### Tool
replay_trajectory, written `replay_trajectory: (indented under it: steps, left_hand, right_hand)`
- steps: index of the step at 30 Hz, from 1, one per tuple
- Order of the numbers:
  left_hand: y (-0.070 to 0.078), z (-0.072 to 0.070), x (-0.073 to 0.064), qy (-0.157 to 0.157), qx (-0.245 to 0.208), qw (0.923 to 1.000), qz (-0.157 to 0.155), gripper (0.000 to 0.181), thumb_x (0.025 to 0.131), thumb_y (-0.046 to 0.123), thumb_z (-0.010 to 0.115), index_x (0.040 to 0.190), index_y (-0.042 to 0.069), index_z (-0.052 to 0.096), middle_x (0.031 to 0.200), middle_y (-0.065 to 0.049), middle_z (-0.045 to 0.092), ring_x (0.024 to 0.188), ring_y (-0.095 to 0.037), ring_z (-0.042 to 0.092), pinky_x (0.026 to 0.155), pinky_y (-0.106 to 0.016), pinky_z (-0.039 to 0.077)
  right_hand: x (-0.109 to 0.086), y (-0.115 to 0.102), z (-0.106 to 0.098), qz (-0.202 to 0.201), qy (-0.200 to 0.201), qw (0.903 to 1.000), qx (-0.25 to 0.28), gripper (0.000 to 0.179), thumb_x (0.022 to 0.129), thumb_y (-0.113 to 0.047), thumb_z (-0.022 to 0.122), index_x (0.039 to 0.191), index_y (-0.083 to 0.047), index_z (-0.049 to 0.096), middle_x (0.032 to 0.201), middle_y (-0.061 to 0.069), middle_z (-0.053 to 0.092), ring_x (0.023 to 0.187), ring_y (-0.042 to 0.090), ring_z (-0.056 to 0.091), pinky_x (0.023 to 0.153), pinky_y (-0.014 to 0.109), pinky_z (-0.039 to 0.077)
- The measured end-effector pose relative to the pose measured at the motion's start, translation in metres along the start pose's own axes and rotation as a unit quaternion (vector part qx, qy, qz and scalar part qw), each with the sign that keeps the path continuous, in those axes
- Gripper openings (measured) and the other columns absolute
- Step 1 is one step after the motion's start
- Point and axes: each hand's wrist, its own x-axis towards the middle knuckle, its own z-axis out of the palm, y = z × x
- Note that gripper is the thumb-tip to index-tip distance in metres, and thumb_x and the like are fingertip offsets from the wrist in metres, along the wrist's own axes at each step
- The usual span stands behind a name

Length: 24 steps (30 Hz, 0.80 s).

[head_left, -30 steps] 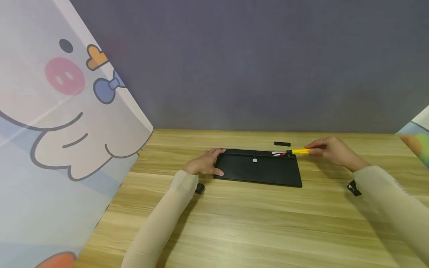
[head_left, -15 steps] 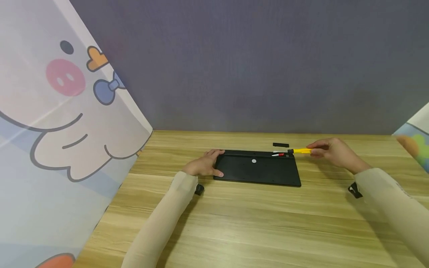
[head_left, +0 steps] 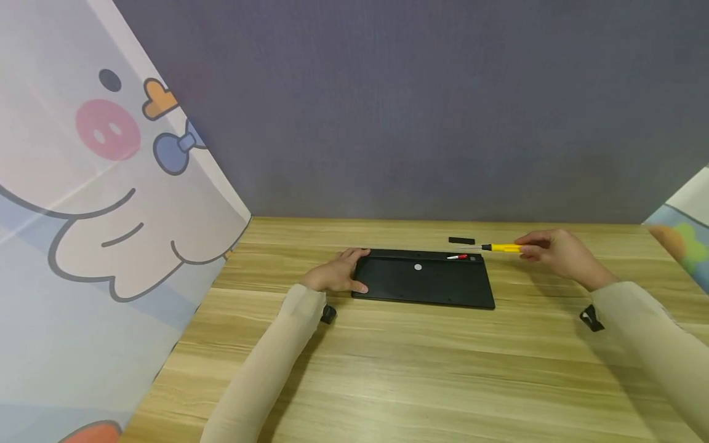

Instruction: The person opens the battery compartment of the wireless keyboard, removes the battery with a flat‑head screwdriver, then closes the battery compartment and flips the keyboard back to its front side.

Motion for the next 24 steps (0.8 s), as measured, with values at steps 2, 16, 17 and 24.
replay_trajectory:
  steps: [2, 16, 17, 24]
  left_hand:
    - [0.000, 0.000, 0.000, 0.000, 0.002, 1.0000, 0.001, 0.091, 0.082, 0.040, 0.072, 0.152, 0.026, 0.016, 0.155, -0.003, 0.011, 0.141, -0.032, 0.010, 0.103, -0.052, 0.028]
    - [0.002, -0.002, 0.001, 0.002, 0.011, 0.9999, -0.009, 0.089, 0.083, 0.039, 0.070, 0.152, 0.026, 0.015, 0.156, -0.004, 0.010, 0.140, -0.031, 0.011, 0.103, -0.051, 0.029]
    - [0.002, -0.002, 0.001, 0.003, 0.011, 0.9999, -0.008, 0.089, 0.083, 0.039, 0.070, 0.152, 0.025, 0.015, 0.156, -0.004, 0.011, 0.140, -0.032, 0.011, 0.103, -0.051, 0.029]
    - [0.004, -0.003, 0.001, 0.009, 0.016, 0.9998, -0.013, 0.089, 0.083, 0.039, 0.071, 0.152, 0.025, 0.016, 0.155, -0.006, 0.013, 0.140, -0.034, 0.012, 0.103, -0.052, 0.028]
  right_hand:
    - [-0.002, 0.002, -0.001, 0.003, 0.009, 1.0000, 0.000, 0.026, 0.095, -0.007, 0.058, 0.114, 0.010, 0.062, 0.095, 0.023, 0.067, 0.080, 0.032, 0.067, 0.066, 0.039, 0.054]
    - [-0.011, 0.011, -0.004, 0.050, 0.067, 0.9962, -0.024, 0.022, 0.095, -0.005, 0.057, 0.105, 0.012, 0.064, 0.082, 0.022, 0.068, 0.069, 0.031, 0.066, 0.051, 0.031, 0.051]
    - [-0.011, 0.011, -0.004, 0.054, 0.069, 0.9958, -0.025, 0.022, 0.095, -0.006, 0.057, 0.105, 0.012, 0.064, 0.081, 0.021, 0.068, 0.069, 0.030, 0.066, 0.050, 0.030, 0.050]
    - [-0.008, 0.012, 0.001, 0.056, 0.078, 0.9945, -0.041, 0.021, 0.090, -0.009, 0.064, 0.101, 0.009, 0.066, 0.079, 0.018, 0.068, 0.063, 0.023, 0.063, 0.048, 0.029, 0.044]
